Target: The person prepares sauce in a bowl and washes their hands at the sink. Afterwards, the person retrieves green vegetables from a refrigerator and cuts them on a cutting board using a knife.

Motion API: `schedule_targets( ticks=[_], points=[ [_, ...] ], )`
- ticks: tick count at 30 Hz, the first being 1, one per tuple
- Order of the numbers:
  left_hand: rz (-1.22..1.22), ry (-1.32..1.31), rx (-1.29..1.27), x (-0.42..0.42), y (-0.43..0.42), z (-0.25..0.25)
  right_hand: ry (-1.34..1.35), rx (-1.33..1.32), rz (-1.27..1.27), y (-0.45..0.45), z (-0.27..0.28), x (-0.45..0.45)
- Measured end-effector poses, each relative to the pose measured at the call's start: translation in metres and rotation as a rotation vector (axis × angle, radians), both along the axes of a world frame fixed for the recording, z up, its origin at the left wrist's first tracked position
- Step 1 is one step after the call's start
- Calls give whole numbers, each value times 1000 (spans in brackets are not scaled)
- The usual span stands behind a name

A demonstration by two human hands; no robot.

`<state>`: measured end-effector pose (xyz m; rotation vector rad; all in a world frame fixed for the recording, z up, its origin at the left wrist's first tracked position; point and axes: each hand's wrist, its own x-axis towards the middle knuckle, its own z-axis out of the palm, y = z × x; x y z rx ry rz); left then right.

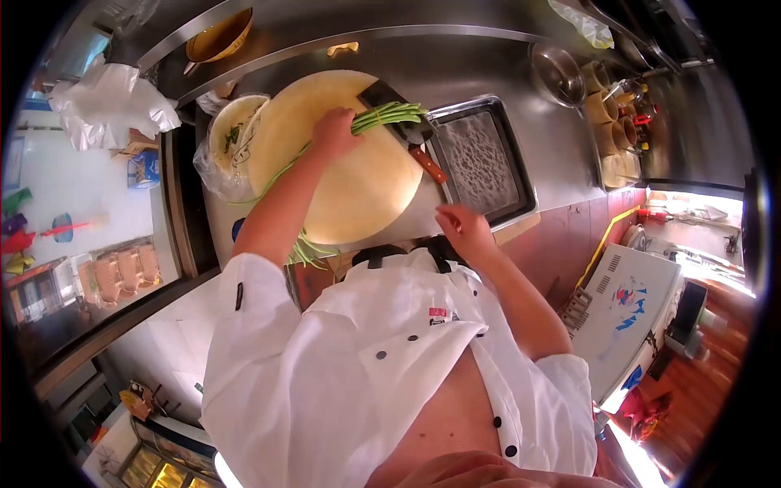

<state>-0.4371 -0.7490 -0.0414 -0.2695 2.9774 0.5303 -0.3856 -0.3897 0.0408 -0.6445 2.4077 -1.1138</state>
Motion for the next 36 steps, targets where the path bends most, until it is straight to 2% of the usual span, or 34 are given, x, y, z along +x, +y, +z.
schedule_targets(
  ticks=[2, 3, 5, 7, 8, 11, 13, 16, 20, 22, 23, 25, 26, 27, 28, 29, 31, 33, 34, 36],
  points=[
    [25, 263, 107, 19, 14, 27, 164, -18, -14, -34, 26, -17],
    [28, 258, 107, 30, 23, 44, 215, -44, -23, -57, 44, -27],
    [30, 281, 277, 46, 34, 88, 327, -122, -35, -96, 58, -45],
    [47, 216, 222, 61, 43, 118, 391, -169, -37, -126, 68, -57],
    [105, 208, 279, 69, 47, 128, 451, -195, -46, -136, 72, -58],
    [213, 181, 386, 93, 43, 154, 375, -227, -23, -153, 83, -57],
    [281, 174, 602, 106, 40, 162, 312, -274, -7, -163, 90, -49],
    [253, 259, 580, 120, 33, 157, 268, -274, 18, -175, 105, -40],
    [258, 234, 606, 127, 26, 166, 293, -184, 112, -184, 113, -40],
    [266, 224, 732, 130, 26, 170, 261, -186, 135, -185, 116, -41],
    [258, 227, 734, 131, 26, 170, 331, -213, 193, -185, 116, -42],
    [235, 207, 945, 131, 26, 170, 406, -237, 247, -183, 116, -43],
    [228, 208, 945, 131, 27, 171, 552, -262, 267, -182, 114, -43],
    [190, 208, 1079, 131, 28, 172, 699, -285, 288, -182, 113, -44],
    [152, 206, 1212, 131, 29, 172, 702, -285, 285, -181, 111, -46],
    [149, 204, 1211, 133, 28, 171, 750, -293, 234, -180, 109, -49],
    [127, 53, 1000, 138, 21, 170, 795, -302, 177, -177, 107, -58],
    [142, 3, 940, 151, 16, 178, 829, -448, 29, -171, 108, -73],
    [157, -41, 878, 159, 12, 188, 842, -415, -55, -167, 112, -81],
    [240, -90, 925, 185, 3, 210, 742, -406, -271, -149, 125, -106]
  ],
)
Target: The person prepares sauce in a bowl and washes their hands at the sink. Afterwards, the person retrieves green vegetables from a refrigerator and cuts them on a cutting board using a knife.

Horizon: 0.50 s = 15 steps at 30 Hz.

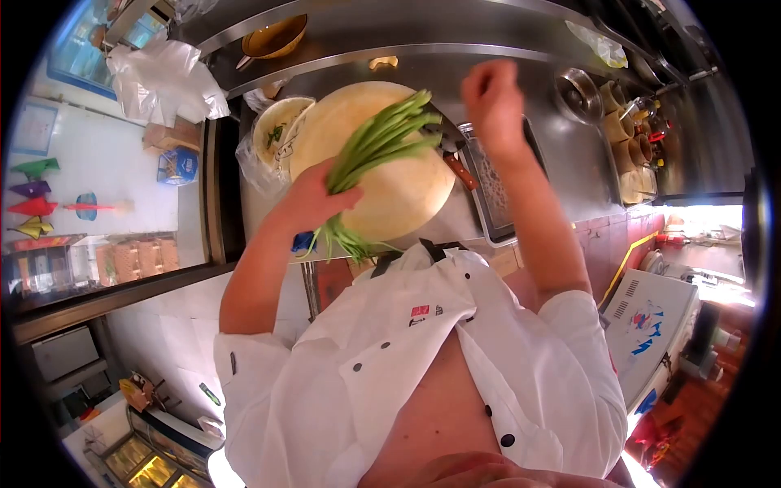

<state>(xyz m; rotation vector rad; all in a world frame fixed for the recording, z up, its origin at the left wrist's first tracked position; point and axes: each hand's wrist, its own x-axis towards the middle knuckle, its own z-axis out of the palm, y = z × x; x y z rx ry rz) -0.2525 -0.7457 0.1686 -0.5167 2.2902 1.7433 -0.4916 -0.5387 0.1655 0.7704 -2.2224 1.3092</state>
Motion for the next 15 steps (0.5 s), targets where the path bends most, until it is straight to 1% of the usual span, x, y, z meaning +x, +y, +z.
schedule_targets(
  ticks=[2, 3, 4, 5, 6, 7, 8, 9, 10, 11, 12, 13, 14, 15],
  points=[
    [153, 87, 110, 35, -13, 17, -120, -16, -83, 28, 12, -29],
    [182, 152, 84, 55, -27, 22, -170, 49, -76, 45, 11, -42],
    [268, 219, 39, 77, -40, 30, -259, 79, 6, 63, 0, -51],
    [462, 228, 50, 95, -42, 50, -350, 109, 93, 77, -12, -55],
    [542, 310, 60, 113, -54, 67, -508, 211, 114, 87, -13, -46],
    [745, 329, -81, 128, -53, 92, -513, 206, 115, 99, -25, -42],
    [672, 461, -162, 149, -70, 108, -630, 219, 188, 111, -51, -38],
    [693, 497, -314, 166, -79, 127, -745, 234, 264, 121, -77, -35],
    [679, 521, -469, 177, -83, 148, -860, 182, 324, 132, -102, -31],
    [560, 587, -566, 185, -94, 169, -975, 132, 384, 138, -123, -24],
    [658, 600, -674, 178, -85, 186, -982, 135, 390, 139, -134, -15],
    [756, 606, -639, 170, -77, 201, -1043, 173, 387, 139, -142, -4],
    [801, 598, -675, 164, -74, 204, -1101, 211, 382, 137, -143, 5],
    [845, 592, -711, 157, -73, 205, -1103, 211, 386, 134, -141, 11]
  ],
)
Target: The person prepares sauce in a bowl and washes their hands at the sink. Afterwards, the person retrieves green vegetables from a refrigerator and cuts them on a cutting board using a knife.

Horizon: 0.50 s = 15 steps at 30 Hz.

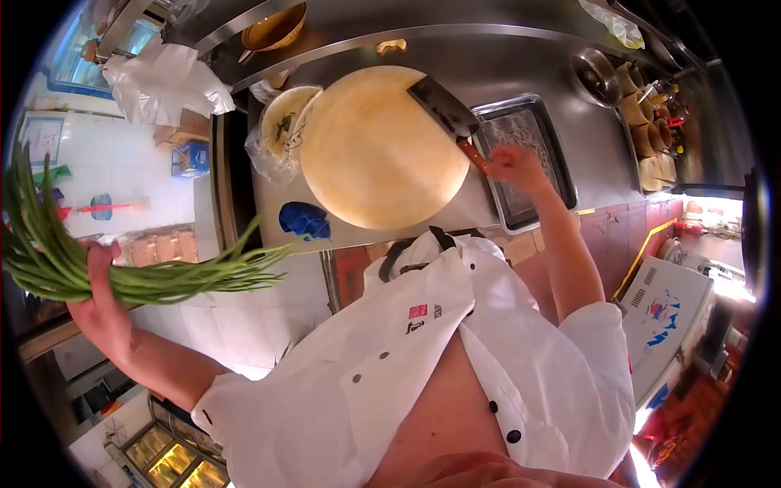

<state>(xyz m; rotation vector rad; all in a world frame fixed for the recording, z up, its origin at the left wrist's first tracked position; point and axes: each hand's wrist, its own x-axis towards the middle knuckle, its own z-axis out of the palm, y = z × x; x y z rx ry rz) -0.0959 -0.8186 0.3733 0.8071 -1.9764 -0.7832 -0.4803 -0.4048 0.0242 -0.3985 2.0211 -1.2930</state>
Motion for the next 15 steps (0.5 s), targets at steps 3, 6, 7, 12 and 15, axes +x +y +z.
schedule_targets(
  ticks=[3, 6, 7, 12, 15],
  points=[
    [64, -403, -155, -35, 8, -21, 71, 99, 46, -13, 12, 15],
    [-24, -667, -406, -108, 30, -91, -16, 7, -31, -12, 14, 21],
    [-54, -733, -455, -131, 37, -127, -34, -14, -37, -10, 19, 25],
    [-256, -786, -583, -215, 74, -379, -138, -120, -153, 12, 11, 41],
    [-288, -774, -461, -235, 110, -460, -130, -56, -230, 27, 10, 46]
  ],
)
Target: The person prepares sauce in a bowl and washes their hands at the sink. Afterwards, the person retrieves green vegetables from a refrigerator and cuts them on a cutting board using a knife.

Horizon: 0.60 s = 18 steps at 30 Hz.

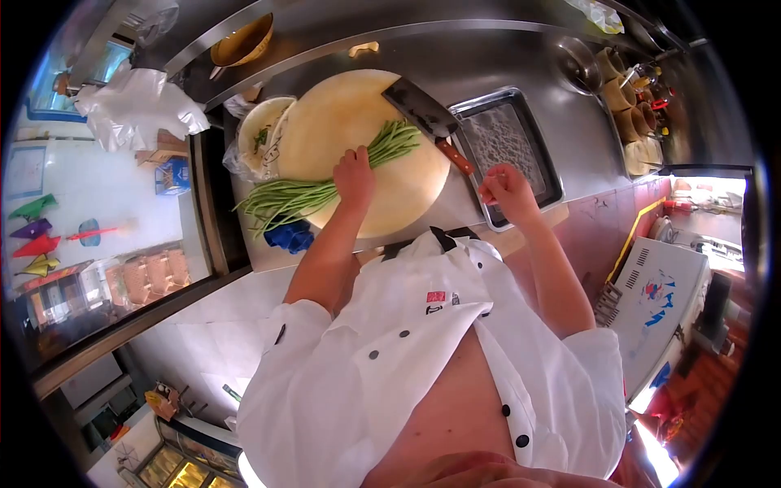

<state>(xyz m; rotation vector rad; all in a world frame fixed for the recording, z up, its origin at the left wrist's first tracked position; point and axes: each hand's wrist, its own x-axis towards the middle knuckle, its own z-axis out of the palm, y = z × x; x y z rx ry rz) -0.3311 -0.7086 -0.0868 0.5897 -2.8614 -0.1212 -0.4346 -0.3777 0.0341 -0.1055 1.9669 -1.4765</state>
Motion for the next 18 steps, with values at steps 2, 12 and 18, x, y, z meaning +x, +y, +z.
schedule_targets(
  ticks=[2, 12, 18],
  points=[
    [21, 12, 22, -1, 15, -5, -30, -15, -27, 9, 1, 4],
    [-252, 158, 629, 11, 43, 101, -42, -240, 159, -45, 35, 14],
    [-154, 122, 1617, 36, 73, 157, 162, -198, 347, -103, 52, 28]
  ],
)
